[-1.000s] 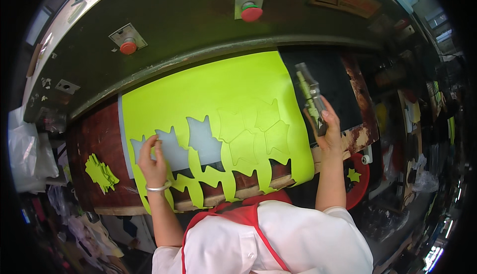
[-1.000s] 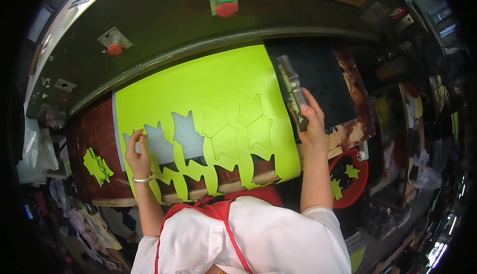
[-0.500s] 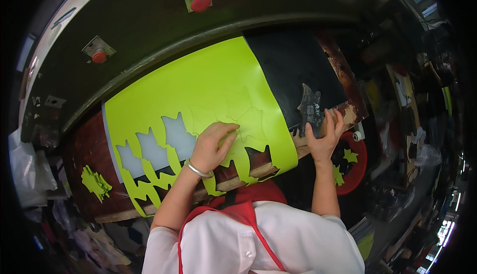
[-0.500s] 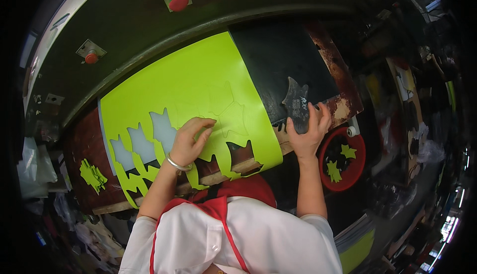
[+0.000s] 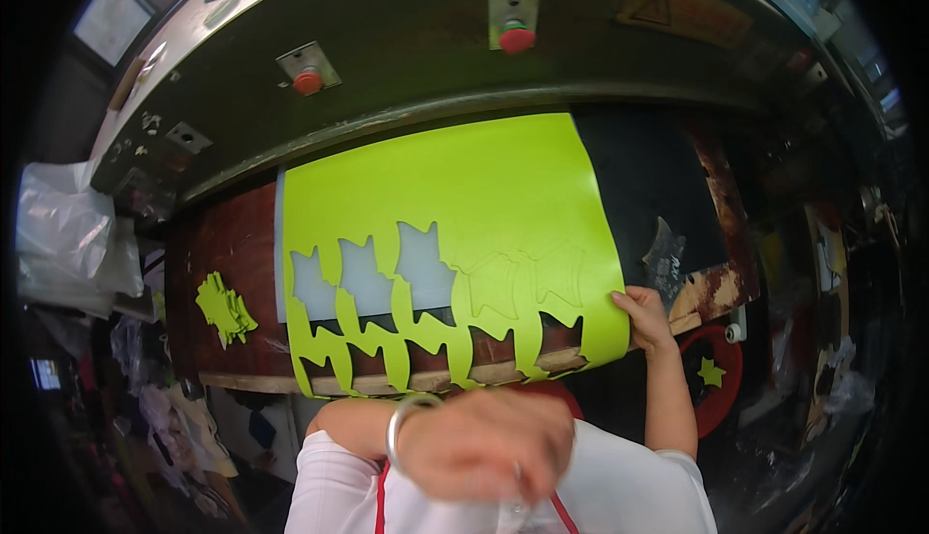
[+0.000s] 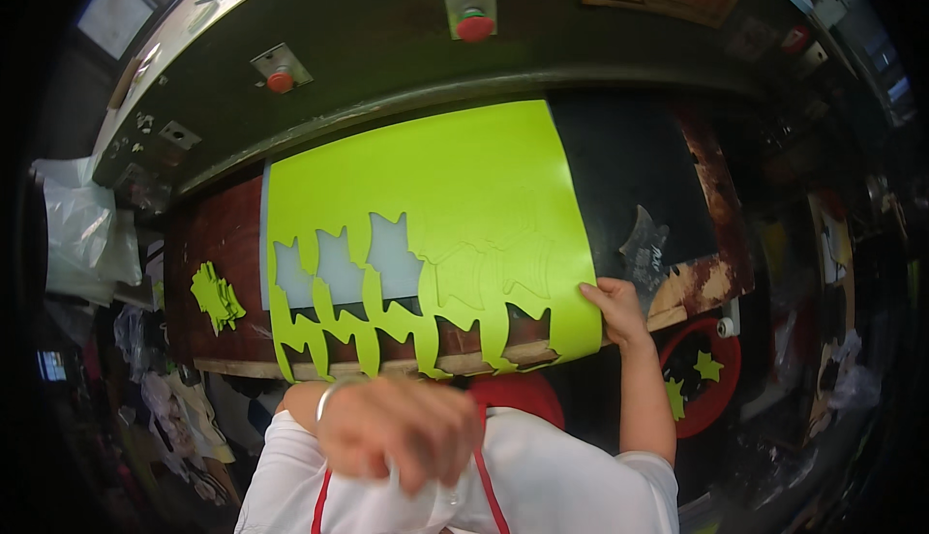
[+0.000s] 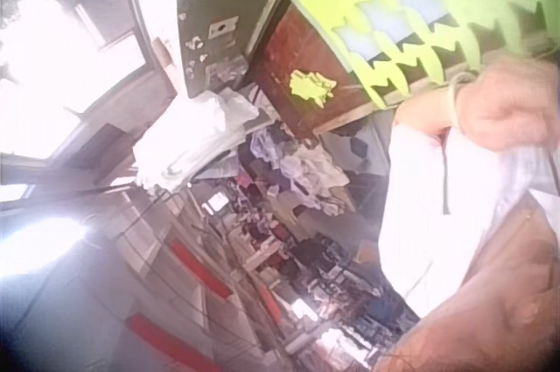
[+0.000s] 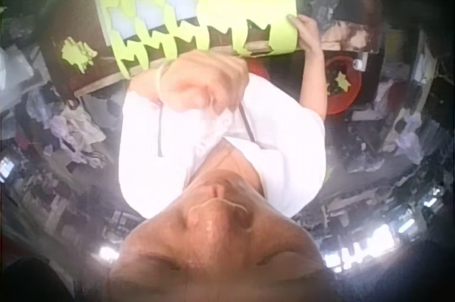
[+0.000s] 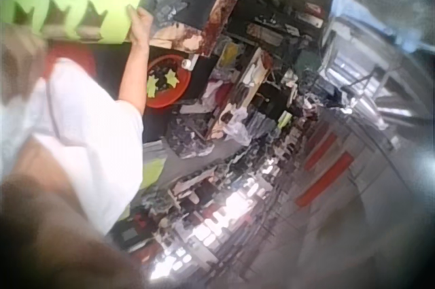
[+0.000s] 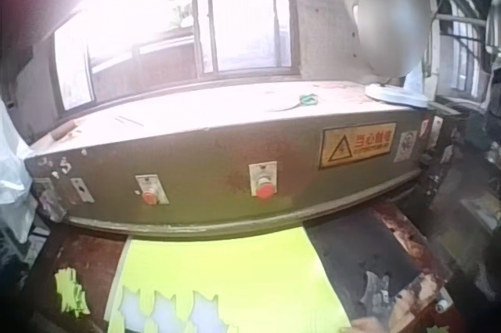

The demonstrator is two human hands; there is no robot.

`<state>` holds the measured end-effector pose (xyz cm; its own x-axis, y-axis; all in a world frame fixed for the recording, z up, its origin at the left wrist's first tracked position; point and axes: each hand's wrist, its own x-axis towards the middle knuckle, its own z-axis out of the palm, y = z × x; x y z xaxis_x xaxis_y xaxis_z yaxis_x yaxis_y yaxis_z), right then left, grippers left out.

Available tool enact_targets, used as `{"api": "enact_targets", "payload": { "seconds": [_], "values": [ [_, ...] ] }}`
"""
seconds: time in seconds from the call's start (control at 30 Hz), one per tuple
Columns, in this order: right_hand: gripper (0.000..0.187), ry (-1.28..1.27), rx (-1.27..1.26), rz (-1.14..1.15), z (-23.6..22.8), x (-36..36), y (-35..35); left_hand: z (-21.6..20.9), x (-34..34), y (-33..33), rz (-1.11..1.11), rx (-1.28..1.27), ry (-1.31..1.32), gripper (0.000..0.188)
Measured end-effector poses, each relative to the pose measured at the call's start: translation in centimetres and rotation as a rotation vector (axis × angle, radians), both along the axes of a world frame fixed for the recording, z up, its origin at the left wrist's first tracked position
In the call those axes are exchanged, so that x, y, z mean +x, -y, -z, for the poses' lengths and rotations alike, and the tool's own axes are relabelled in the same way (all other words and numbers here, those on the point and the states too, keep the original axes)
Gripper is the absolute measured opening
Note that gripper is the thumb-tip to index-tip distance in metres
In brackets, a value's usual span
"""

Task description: The person uses a die-cutting machine to press and cut star-shaped pieces from a neon green sheet. They repeatedly align the sheet, press the machine, and peel away the cut shapes, collecting them on the work surface.

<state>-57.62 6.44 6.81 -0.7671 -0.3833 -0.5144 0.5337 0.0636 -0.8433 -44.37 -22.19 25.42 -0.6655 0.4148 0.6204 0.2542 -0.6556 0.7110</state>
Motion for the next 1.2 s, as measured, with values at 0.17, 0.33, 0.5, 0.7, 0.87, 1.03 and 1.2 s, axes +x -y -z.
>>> {"api": "enact_targets", "payload": {
  "seconds": [0.17,0.33,0.5,0.7,0.87,1.03,1.2],
  "values": [
    [0.022,0.105,-0.175,-0.078,0.1,0.5,0.4,-1.6,1.2,-1.6,-0.052,0.055,-0.133,0.031],
    [0.038,0.255,-0.487,0.006,1.9,0.7,0.5,7.2,-4.8,-0.8,-0.791,-0.657,0.075,0.023],
    [0.059,0.375,-0.845,-0.098,2.3,1.7,1.9,15.7,-6.8,-4.4,-0.972,-1.054,-0.232,0.057],
    [0.053,0.529,-1.022,-0.139,0.6,3.2,3.9,16.4,-8.9,-3.4,-0.915,-0.736,0.456,0.033],
    [0.048,-0.044,-0.132,-0.227,-3.8,4.8,1.6,10.7,-10.9,7.6,-1.462,-0.409,0.673,0.051],
    [0.041,-1.177,0.741,-0.024,-7.7,5.3,3.1,11.9,-9.1,9.4,-1.319,-0.426,0.571,0.045],
    [0.023,-1.123,0.404,-0.157,-5.9,3.9,10.8,16.4,-10.8,7.1,-1.07,-0.29,0.94,0.046]
  ]
}}
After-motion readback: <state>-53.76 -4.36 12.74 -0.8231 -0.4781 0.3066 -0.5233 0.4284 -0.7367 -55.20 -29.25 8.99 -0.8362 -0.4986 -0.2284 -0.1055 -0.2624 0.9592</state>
